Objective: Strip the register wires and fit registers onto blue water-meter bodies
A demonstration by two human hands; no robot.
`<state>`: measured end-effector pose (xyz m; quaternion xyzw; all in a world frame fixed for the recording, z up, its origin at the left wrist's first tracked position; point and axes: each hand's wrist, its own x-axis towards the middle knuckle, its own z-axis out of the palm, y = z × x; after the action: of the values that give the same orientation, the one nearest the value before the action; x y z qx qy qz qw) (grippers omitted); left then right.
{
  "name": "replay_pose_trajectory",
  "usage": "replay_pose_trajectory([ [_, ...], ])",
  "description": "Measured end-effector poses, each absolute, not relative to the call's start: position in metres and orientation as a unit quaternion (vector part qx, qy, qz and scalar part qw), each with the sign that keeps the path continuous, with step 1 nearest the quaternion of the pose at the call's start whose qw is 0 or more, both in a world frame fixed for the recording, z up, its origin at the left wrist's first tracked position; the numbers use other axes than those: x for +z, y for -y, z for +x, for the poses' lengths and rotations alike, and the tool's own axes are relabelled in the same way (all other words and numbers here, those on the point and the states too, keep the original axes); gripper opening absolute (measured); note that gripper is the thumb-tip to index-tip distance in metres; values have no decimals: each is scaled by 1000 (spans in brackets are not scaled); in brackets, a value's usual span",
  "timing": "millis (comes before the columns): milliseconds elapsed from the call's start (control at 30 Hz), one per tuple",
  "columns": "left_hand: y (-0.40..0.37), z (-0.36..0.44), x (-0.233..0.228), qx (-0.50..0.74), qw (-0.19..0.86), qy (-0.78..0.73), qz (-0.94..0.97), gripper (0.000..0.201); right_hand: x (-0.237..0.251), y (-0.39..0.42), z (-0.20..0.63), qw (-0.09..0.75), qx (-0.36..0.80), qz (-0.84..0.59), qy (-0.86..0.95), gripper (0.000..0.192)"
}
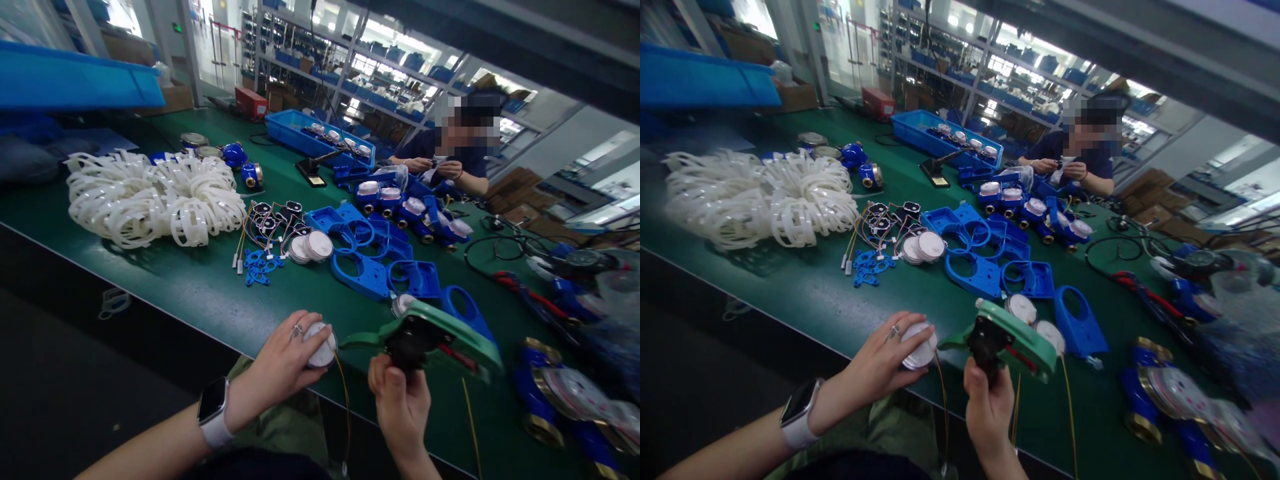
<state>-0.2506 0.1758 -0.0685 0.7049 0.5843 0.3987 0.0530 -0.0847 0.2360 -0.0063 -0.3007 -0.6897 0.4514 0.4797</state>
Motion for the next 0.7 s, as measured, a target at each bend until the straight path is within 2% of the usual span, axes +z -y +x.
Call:
replay_pose_trajectory([
  [133,-176,-249,-70,402,46,-583,705,59,-13,-235,-82,505,458,-257,685,51],
  [267,-173,-250,-70,399,61,-584,704,59,-21,-234,-79,487,475,-284,676,27],
  [400,-172,-267,-54,339,124,-589,723,64,-3,-239,-61,565,474,-269,619,40],
  [533,-190,-273,-36,261,207,-599,729,58,13,-242,-37,579,484,-267,599,45],
  [600,-208,-262,-34,271,245,-611,702,59,12,-241,-33,593,486,-263,586,42],
  [700,-235,-234,-36,318,257,-615,674,70,5,-237,-33,597,484,-247,590,39],
])
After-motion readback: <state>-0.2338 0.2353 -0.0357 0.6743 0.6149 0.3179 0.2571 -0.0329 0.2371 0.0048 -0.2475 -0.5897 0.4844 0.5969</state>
